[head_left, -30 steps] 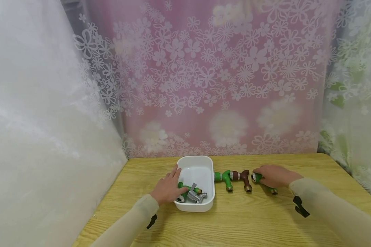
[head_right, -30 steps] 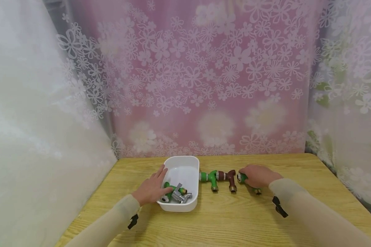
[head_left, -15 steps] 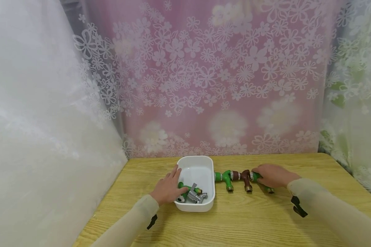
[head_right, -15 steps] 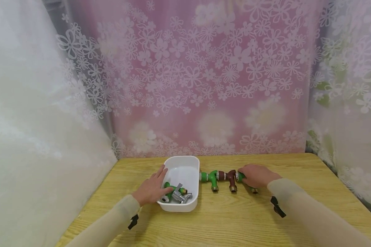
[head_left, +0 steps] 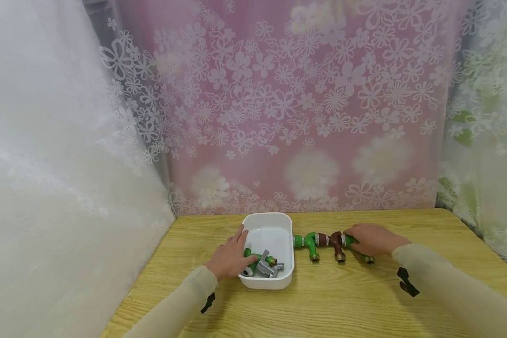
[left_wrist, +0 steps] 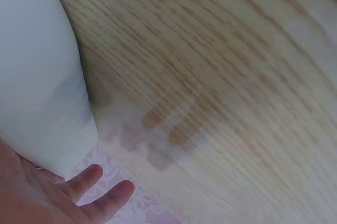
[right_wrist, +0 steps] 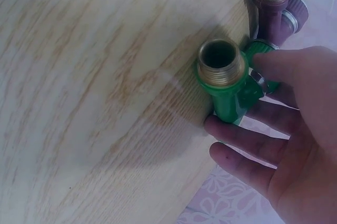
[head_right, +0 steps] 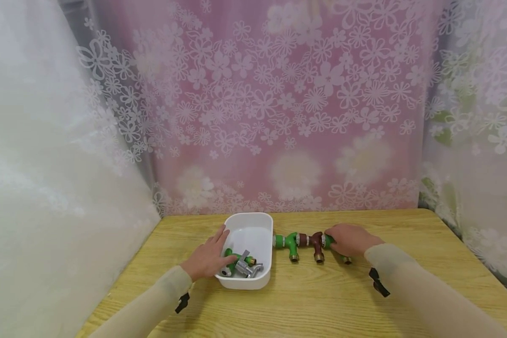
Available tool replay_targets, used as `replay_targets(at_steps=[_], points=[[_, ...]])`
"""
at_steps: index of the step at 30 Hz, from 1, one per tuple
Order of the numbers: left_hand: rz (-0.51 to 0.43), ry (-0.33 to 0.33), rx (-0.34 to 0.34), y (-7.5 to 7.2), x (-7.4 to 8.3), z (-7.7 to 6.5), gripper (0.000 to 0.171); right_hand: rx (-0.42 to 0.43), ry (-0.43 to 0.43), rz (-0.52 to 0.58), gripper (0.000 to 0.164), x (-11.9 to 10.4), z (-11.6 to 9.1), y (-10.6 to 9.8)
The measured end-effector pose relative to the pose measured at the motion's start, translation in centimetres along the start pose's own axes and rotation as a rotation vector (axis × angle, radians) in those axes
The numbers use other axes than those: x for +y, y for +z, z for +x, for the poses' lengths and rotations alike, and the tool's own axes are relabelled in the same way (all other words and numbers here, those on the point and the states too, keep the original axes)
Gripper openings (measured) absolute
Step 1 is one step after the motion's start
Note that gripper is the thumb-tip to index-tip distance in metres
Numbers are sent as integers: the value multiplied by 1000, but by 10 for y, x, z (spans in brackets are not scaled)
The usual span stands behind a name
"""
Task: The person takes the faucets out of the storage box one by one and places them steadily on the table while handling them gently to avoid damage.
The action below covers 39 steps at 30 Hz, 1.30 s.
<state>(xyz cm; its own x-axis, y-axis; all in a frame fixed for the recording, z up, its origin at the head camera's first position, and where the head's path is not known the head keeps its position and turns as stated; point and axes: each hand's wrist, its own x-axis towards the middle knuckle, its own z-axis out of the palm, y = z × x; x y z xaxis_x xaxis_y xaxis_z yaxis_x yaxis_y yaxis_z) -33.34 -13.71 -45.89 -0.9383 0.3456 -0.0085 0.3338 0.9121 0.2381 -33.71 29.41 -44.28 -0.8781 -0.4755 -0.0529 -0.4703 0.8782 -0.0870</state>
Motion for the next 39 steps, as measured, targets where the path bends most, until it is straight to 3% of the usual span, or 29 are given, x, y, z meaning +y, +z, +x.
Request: replay_targets(at_steps=[39], points=[[3, 7, -13, 0, -2, 2, 92, -54, 43, 48, 47, 4, 5, -2]])
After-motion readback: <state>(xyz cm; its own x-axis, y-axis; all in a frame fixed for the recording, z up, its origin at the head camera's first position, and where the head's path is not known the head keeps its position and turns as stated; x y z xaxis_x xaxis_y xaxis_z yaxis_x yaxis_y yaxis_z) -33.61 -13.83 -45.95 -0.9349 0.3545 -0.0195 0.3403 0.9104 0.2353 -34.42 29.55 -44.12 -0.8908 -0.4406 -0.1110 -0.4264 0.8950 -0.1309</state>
